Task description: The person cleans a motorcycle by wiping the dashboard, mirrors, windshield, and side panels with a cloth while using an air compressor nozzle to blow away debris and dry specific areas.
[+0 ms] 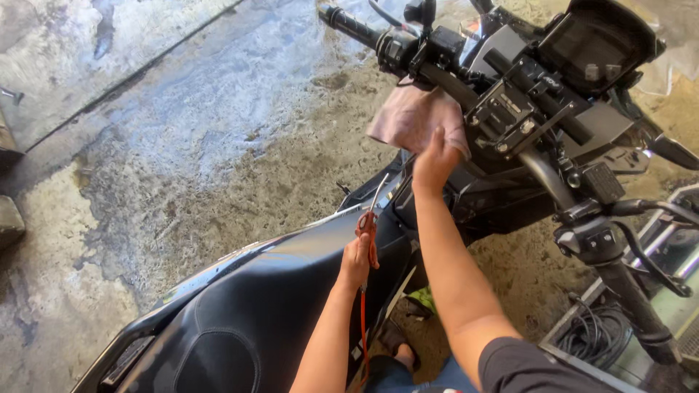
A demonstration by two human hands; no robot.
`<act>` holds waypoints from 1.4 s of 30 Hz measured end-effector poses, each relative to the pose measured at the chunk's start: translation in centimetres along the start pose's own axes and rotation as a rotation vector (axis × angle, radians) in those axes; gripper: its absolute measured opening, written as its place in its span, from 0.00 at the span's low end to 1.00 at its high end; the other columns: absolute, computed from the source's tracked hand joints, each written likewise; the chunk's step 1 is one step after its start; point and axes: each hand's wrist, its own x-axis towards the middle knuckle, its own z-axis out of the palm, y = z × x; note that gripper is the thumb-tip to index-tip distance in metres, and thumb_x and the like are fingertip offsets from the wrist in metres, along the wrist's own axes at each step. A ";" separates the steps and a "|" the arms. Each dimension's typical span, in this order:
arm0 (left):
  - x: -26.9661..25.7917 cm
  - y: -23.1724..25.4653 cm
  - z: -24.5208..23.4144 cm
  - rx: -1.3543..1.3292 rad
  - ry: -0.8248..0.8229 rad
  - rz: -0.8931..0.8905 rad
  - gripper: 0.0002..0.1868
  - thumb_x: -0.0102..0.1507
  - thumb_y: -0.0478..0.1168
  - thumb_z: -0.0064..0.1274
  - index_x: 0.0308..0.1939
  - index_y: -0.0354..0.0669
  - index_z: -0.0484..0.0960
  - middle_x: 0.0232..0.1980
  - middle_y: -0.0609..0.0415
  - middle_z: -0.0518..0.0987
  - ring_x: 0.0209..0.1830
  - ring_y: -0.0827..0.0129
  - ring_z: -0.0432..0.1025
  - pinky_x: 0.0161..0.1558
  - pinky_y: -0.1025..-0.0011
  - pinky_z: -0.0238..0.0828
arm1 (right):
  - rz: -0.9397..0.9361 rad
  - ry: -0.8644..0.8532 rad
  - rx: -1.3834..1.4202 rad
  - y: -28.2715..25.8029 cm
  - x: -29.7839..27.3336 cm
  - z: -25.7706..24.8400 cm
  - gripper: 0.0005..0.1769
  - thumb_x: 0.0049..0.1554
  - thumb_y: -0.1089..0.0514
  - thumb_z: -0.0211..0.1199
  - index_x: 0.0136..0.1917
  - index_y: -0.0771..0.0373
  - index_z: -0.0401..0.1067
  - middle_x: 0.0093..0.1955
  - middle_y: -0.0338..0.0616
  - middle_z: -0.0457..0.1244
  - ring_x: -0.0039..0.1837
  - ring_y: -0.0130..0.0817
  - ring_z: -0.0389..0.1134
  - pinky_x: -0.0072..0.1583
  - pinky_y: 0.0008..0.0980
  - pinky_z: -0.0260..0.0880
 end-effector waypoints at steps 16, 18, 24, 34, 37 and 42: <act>0.9 -0.9 0.2 -0.002 0.047 0.004 0.44 0.68 0.73 0.30 0.42 0.32 0.80 0.22 0.55 0.70 0.19 0.70 0.69 0.23 0.71 0.71 | 0.849 -0.170 0.158 7.3 3.0 -1.5 0.26 0.69 0.46 0.45 0.71 0.66 0.59 0.62 0.48 0.65 0.64 0.38 0.70 0.66 0.39 0.73; 1.3 0.0 0.5 0.017 0.048 0.015 0.43 0.68 0.73 0.30 0.48 0.34 0.79 0.21 0.55 0.69 0.19 0.70 0.69 0.23 0.71 0.70 | 0.844 -0.168 0.433 8.1 2.9 -2.1 0.27 0.66 0.45 0.43 0.71 0.63 0.59 0.62 0.49 0.65 0.64 0.40 0.68 0.66 0.42 0.72; 0.6 1.0 1.0 0.243 0.063 -0.059 0.39 0.69 0.70 0.30 0.34 0.38 0.80 0.19 0.54 0.72 0.18 0.70 0.71 0.24 0.71 0.68 | 0.702 0.189 0.374 14.6 8.3 -2.1 0.26 0.67 0.47 0.49 0.72 0.65 0.61 0.65 0.51 0.63 0.65 0.42 0.66 0.65 0.41 0.72; 0.7 0.4 1.2 0.225 0.038 -0.096 0.37 0.70 0.69 0.34 0.26 0.39 0.73 0.21 0.55 0.72 0.19 0.71 0.71 0.24 0.72 0.68 | 0.639 0.329 0.805 10.4 -0.9 -20.4 0.18 0.63 0.56 0.49 0.60 0.63 0.74 0.57 0.46 0.72 0.58 0.38 0.73 0.58 0.34 0.78; 1.1 0.4 0.9 0.213 0.042 -0.105 0.38 0.69 0.69 0.34 0.26 0.39 0.73 0.21 0.55 0.72 0.19 0.71 0.71 0.24 0.72 0.69 | 0.507 0.449 0.674 4.9 -1.7 -24.3 0.08 0.69 0.61 0.58 0.59 0.68 0.71 0.58 0.47 0.68 0.60 0.37 0.72 0.64 0.35 0.77; 1.2 0.4 1.1 0.189 0.031 -0.089 0.37 0.69 0.69 0.35 0.26 0.39 0.73 0.21 0.55 0.72 0.20 0.71 0.71 0.25 0.72 0.70 | 0.365 0.547 0.133 3.9 2.4 -29.8 0.15 0.65 0.63 0.54 0.65 0.67 0.68 0.63 0.52 0.66 0.64 0.42 0.69 0.67 0.35 0.72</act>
